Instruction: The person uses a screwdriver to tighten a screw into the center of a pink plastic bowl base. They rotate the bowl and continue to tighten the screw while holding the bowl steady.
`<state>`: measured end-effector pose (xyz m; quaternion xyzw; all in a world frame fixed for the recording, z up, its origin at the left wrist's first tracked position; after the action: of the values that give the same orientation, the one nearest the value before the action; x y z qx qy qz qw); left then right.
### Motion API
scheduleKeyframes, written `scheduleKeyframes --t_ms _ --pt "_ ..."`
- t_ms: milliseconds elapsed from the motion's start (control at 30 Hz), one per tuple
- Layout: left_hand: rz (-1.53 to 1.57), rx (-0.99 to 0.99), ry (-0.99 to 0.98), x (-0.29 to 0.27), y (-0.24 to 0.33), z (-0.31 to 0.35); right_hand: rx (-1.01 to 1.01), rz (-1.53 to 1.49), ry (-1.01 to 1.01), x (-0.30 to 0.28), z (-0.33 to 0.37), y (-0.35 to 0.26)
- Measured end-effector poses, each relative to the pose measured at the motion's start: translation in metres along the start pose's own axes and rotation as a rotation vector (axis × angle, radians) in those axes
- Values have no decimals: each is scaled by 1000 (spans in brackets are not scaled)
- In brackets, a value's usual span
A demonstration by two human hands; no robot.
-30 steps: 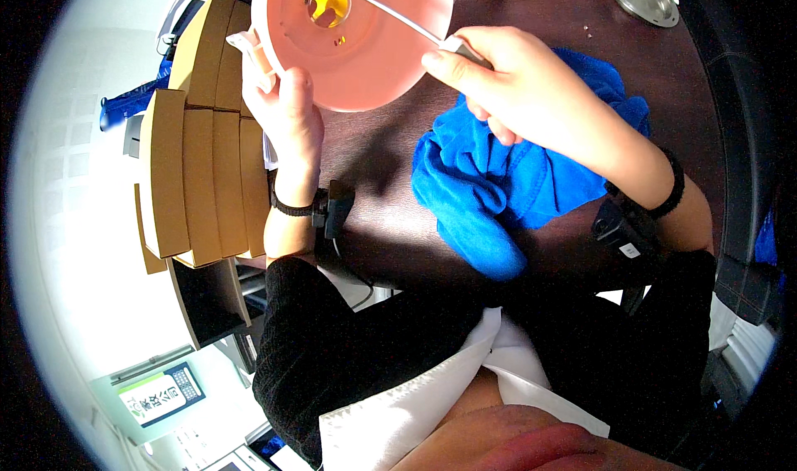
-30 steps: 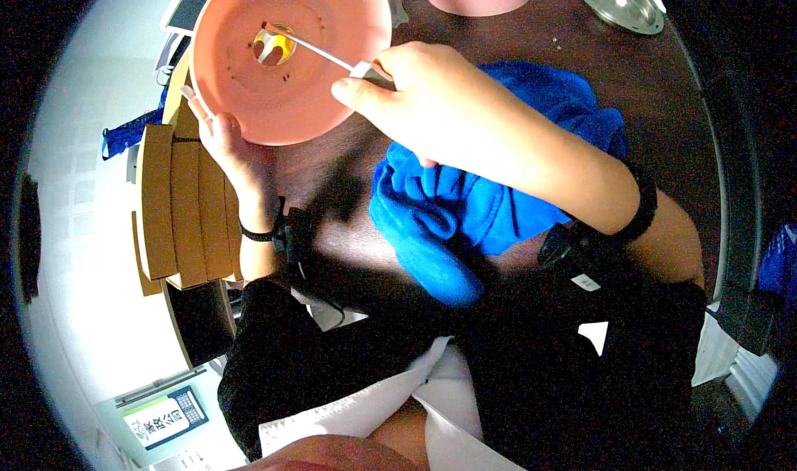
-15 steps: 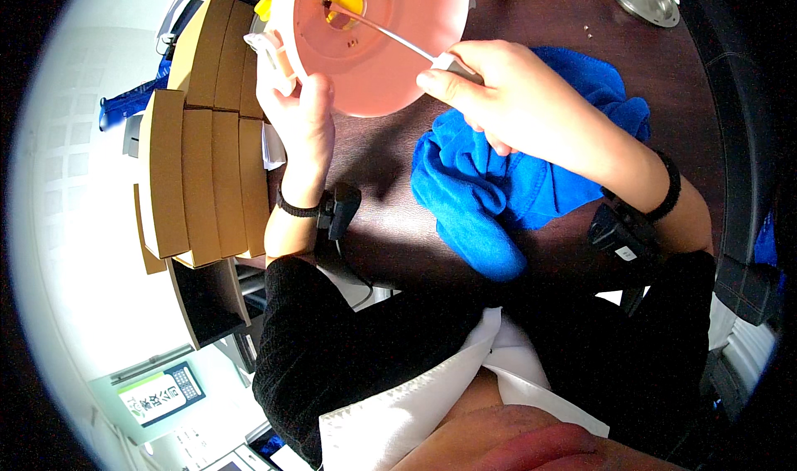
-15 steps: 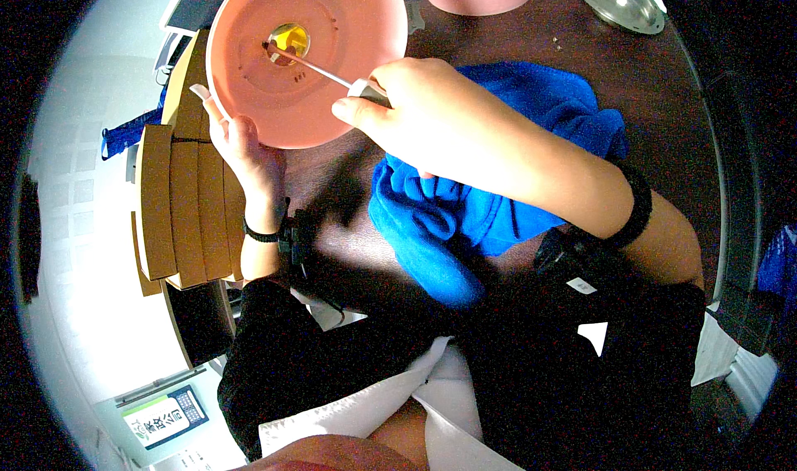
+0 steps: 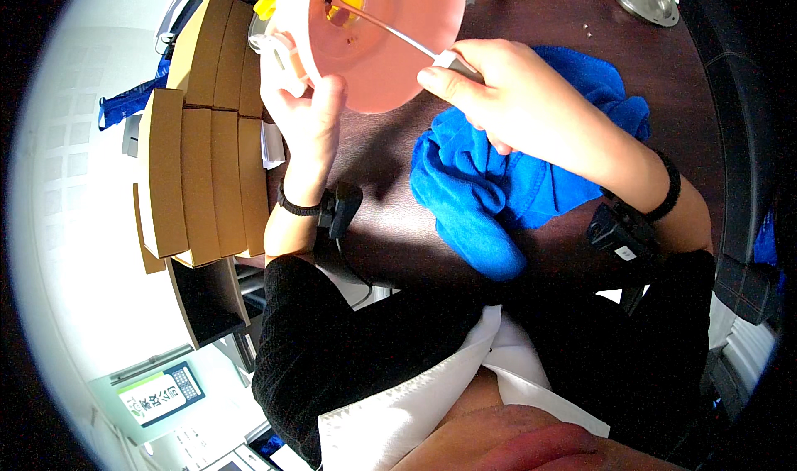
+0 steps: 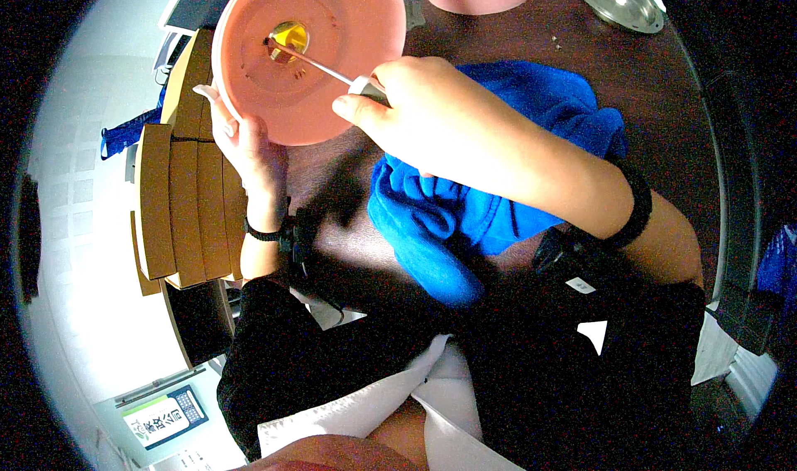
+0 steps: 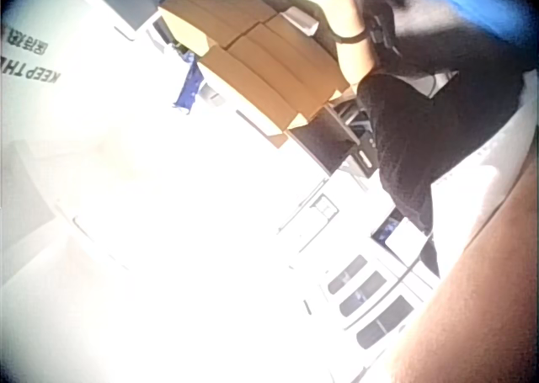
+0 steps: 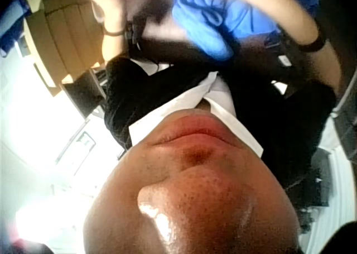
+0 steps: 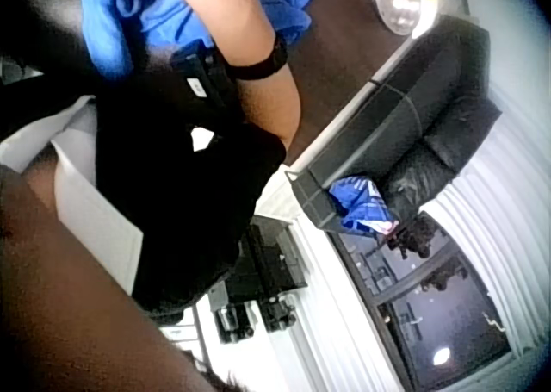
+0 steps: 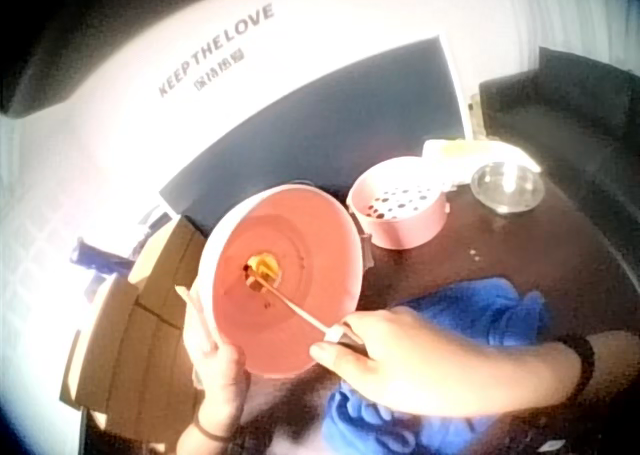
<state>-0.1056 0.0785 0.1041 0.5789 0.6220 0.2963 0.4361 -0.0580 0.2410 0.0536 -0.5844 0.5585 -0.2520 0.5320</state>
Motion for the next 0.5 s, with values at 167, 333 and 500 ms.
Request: scheduleKeyframes --t_ms 167,333,500 --pt "-244 335 -70 20 29 13 -290 439 149 -14 6 -26" --pt "-180 55 -41 9 12 3 -276 873 145 -18 9 -32" --pt "-97 40 -64 4 8 1 -229 1128 145 -21 10 -33"
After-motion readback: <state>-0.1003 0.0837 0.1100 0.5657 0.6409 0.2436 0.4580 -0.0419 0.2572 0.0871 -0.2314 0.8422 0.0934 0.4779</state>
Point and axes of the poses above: each hand's wrist, its own z-axis away from the middle knuckle, its own x-axis out of the palm, y = z × x, the point moved 10 cm from there along -z, towards the middle knuckle, and after that the axes turned 11 degrees about -x, right-handed, at the moved point
